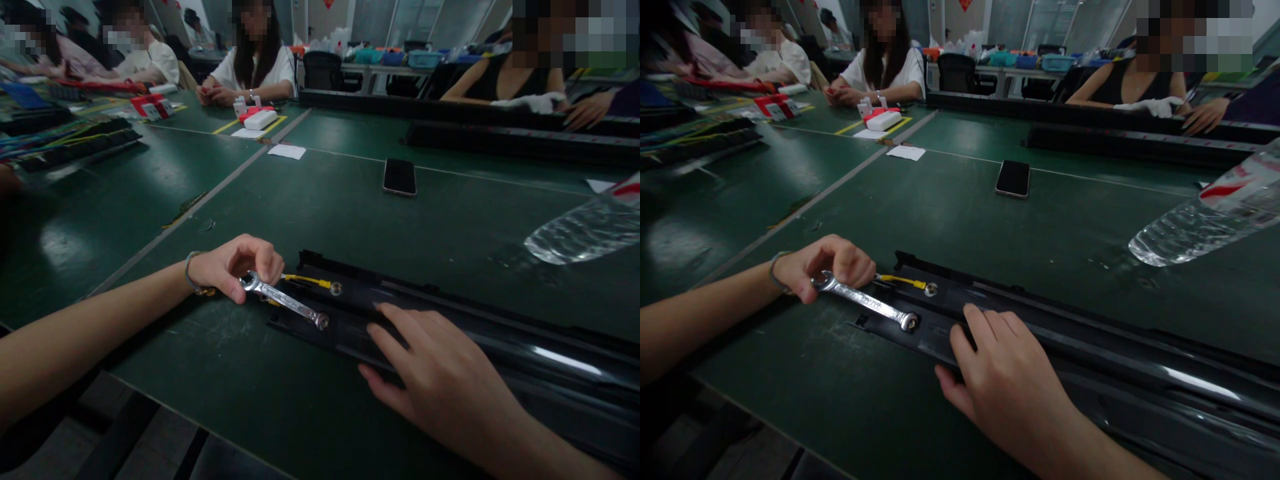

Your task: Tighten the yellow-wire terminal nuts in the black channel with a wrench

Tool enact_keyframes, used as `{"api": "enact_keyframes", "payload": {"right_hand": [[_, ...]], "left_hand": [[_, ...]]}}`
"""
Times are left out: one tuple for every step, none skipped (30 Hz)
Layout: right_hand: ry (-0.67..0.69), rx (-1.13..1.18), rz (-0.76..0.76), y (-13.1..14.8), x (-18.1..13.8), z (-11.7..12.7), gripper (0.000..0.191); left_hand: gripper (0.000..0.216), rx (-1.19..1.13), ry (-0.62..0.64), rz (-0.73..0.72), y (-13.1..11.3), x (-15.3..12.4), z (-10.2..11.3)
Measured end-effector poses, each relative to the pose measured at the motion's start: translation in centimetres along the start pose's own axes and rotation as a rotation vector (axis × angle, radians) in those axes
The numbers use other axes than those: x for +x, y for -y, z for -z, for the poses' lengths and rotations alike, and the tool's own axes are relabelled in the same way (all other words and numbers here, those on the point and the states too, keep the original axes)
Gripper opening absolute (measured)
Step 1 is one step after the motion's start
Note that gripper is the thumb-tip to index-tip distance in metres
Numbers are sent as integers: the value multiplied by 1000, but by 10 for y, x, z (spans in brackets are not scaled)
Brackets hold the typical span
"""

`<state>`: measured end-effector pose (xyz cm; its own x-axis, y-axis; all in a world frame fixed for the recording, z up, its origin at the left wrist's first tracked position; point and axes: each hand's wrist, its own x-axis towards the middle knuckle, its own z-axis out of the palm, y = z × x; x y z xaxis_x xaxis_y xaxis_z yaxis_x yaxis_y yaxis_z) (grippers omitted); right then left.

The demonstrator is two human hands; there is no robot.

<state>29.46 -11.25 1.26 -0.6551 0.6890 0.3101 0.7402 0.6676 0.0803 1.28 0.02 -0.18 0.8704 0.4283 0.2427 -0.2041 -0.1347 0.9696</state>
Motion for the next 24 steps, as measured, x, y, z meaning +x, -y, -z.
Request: {"api": "enact_keyframes", "payload": {"right_hand": [[-3,0,1,0,0,0,21],[-6,2,3,0,0,0,21],[-6,4,4,0,0,0,21],[-6,6,3,0,1,0,21],[-5,7,1,0,1,0,20],[-5,8,1,0,1,-1,21],[-6,8,0,0,1,-1,21],[-4,6,-1,0,1,-1,21],[-4,5,-1,0,1,-1,21],[-6,4,-1,0,1,-1,21],[-8,3,0,0,1,-1,21],[-7,3,1,0,1,0,20],[-4,2,2,0,1,0,20],[-4,1,2,0,2,0,20],[-5,1,2,0,2,1,20],[-7,1,0,0,2,1,20],[-8,2,0,0,2,1,19],[-8,3,0,0,2,1,19],[-7,4,1,0,2,1,20],[-6,4,2,0,1,1,20],[-4,3,2,0,1,1,20],[-2,2,1,0,1,0,20],[1,3,-1,0,1,0,20],[1,3,-3,0,1,-1,20]], "left_hand": [[22,4,3,5,0,0,0],[23,7,4,11,0,0,0],[23,12,4,17,0,0,0],[23,17,3,24,0,0,0],[24,23,-2,27,0,0,0],[24,31,-9,31,0,0,0],[24,41,-12,35,0,-1,0],[23,51,-16,40,0,-1,0],[23,59,-19,43,-1,-1,0],[23,66,-20,45,-1,-1,1],[24,72,-23,47,-1,-1,1],[24,76,-26,49,-1,-1,1],[24,80,-30,51,-1,-1,1],[24,84,-34,51,-1,-1,1],[24,88,-37,51,-1,-1,1],[24,90,-38,49,0,-1,1],[23,90,-38,48,0,-1,1],[23,88,-35,48,0,-1,1],[23,85,-34,51,0,-1,2],[23,84,-33,54,0,-1,2],[23,83,-33,58,0,-2,2],[23,84,-34,59,0,-2,2],[23,87,-35,59,0,-2,2],[23,89,-36,58,0,-2,2]]}}
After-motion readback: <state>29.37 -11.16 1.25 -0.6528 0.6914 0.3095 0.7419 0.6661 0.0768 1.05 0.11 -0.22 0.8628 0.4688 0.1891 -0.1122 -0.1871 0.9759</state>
